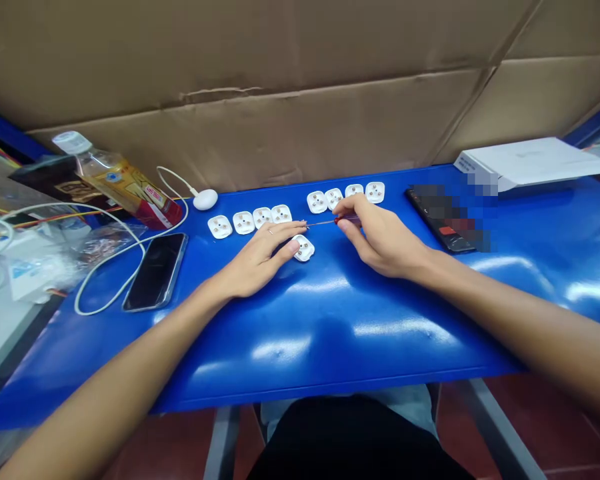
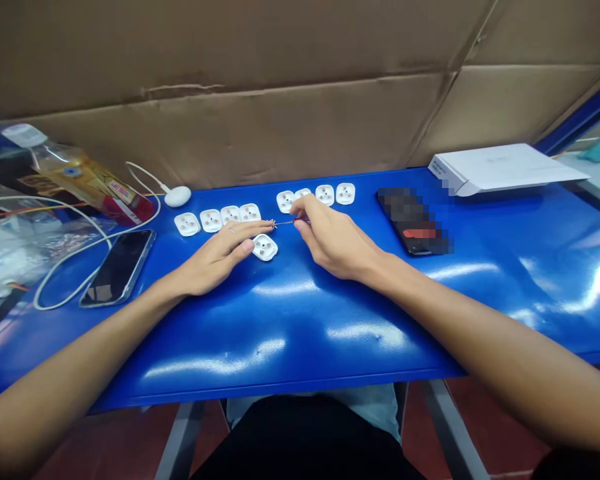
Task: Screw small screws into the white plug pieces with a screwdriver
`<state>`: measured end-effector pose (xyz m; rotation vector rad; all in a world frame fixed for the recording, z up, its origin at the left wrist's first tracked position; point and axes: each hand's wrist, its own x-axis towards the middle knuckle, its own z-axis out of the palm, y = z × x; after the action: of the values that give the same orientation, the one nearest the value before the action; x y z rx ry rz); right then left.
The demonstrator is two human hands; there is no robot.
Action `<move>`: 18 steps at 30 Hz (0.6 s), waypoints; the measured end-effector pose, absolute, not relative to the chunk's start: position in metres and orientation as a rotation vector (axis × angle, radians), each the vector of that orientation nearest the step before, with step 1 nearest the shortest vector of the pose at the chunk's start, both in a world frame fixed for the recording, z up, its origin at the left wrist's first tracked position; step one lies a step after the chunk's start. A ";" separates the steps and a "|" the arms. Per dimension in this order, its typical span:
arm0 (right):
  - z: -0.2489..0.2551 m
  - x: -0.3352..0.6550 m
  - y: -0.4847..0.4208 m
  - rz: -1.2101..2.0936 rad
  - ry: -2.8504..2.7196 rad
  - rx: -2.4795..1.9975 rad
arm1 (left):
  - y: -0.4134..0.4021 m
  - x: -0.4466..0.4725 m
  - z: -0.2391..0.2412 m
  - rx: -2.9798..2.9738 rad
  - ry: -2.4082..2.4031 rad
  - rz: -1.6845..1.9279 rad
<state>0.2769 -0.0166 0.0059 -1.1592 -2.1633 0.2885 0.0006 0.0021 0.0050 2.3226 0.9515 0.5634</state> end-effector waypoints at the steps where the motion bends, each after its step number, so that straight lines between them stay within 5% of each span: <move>1: 0.006 0.277 -0.017 0.279 -2.165 -1.158 | 0.002 0.001 0.005 2.331 0.955 0.557; 18: 0.018 0.276 -0.032 -0.063 -2.203 -0.776 | 0.003 -0.008 0.007 2.359 0.981 0.614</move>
<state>0.2756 -0.0324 0.0178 -0.7762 -2.2033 -0.0626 -0.0083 0.0026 0.0069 2.3588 0.9805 0.6135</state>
